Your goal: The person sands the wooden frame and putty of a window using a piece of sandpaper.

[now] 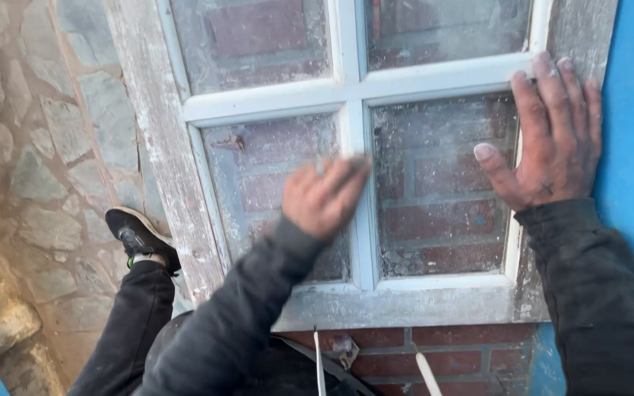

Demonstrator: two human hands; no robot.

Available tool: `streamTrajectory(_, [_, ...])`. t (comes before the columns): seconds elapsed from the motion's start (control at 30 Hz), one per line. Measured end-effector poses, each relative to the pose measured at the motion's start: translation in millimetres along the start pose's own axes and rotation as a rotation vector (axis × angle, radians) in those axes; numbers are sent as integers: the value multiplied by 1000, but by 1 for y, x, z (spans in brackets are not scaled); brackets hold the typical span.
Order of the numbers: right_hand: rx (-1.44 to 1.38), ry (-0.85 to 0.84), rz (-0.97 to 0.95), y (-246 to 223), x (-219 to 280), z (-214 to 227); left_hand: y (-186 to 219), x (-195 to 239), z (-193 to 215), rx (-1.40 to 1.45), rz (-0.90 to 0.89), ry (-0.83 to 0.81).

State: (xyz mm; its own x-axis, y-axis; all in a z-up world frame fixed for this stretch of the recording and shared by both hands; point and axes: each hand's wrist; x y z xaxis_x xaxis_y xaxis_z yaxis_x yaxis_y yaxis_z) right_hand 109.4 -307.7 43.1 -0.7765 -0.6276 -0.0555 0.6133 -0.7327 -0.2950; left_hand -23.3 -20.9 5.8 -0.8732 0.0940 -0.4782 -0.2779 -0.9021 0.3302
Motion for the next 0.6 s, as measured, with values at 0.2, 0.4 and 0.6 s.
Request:
streamTrajectory(0.2, [-41,24,12,-1,0,-1,8,4,2,-24,52,-32])
streamTrajectory(0.4, [-45,-28,20,-13,-1,5,-11,-17,-5,-71,63,-18])
streamTrajectory(0.6, [0,4,-31,2,1,1,4,9,6,75,3,-30])
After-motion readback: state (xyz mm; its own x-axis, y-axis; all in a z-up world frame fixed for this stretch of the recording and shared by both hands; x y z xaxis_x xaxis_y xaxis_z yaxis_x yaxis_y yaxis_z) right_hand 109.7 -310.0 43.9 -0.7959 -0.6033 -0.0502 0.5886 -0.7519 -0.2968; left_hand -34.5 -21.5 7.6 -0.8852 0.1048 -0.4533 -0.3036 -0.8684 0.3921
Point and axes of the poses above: each hand's wrist, its own x-axis away from the middle knuckle, its own z-axis out of the back of the hand, y = z × x, and after that the axes turned 1 degree about z, right-handed
